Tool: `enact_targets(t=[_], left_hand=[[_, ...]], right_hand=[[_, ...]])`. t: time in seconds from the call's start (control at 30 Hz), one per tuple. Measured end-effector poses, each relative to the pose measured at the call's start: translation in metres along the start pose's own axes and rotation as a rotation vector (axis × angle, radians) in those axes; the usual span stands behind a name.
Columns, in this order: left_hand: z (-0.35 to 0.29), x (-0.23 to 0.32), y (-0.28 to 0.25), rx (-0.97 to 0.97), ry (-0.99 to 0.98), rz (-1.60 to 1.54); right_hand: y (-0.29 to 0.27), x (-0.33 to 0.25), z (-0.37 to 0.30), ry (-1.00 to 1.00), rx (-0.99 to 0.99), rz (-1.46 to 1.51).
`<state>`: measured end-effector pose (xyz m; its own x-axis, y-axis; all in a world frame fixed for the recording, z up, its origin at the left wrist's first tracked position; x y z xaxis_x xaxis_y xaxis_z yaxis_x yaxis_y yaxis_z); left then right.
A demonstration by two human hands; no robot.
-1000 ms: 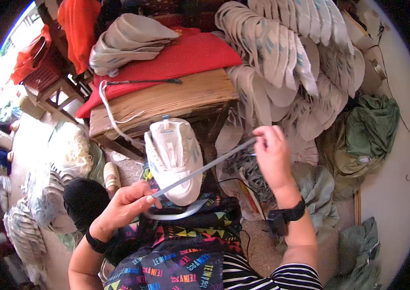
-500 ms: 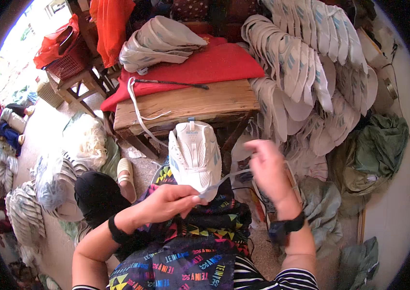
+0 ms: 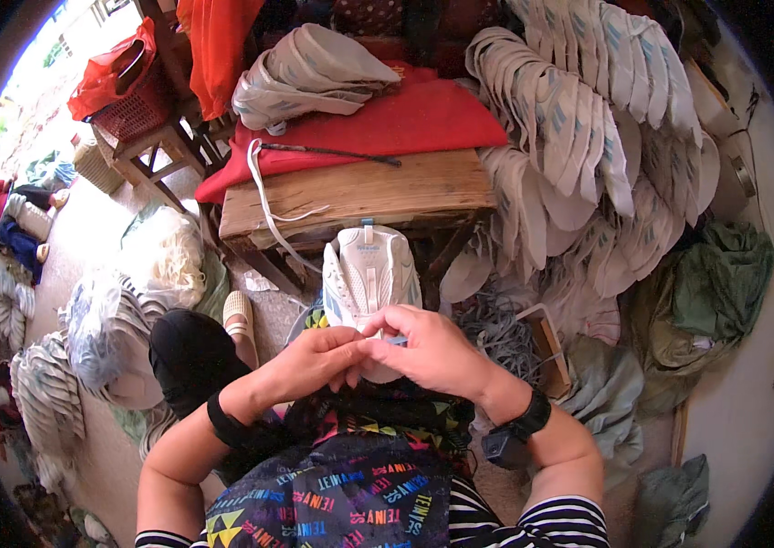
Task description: Lacing white sneakers at a shoe manufacturing facility.
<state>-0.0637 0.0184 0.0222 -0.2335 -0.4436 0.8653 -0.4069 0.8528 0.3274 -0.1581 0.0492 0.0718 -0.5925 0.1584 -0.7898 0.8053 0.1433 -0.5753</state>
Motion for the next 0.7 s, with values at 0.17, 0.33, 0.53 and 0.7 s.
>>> enact_targets(t=[0.17, 0.33, 0.53, 0.7], left_hand=[[0.004, 0.002, 0.001, -0.019, -0.017, -0.012], [0.010, 0.002, -0.020, 0.165, 0.093, 0.015], [0.004, 0.025, -0.035, 0.261, 0.313, 0.182], [0.003, 0.031, -0.029, 0.282, 0.336, 0.345]], right_hand=[[-0.004, 0.009, -0.001, 0.062, 0.059, 0.200], [-0.027, 0.014, 0.005, -0.033, 0.256, -0.089], [-0.034, 0.034, 0.005, 0.042, 0.429, -0.084], [-0.031, 0.038, 0.006, 0.071, 0.433, -0.085]])
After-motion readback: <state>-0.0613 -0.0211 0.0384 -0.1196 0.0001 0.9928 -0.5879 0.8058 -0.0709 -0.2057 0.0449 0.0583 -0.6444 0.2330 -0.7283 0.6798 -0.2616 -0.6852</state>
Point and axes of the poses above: each hand's wrist, its own z-axis towards the middle knuckle, its own y-axis out of the palm, x = y × z, the point moved 10 cm from there along z, towards the middle knuckle, and after that the axes turned 12 degrees about -z, right-handed, at the moved point
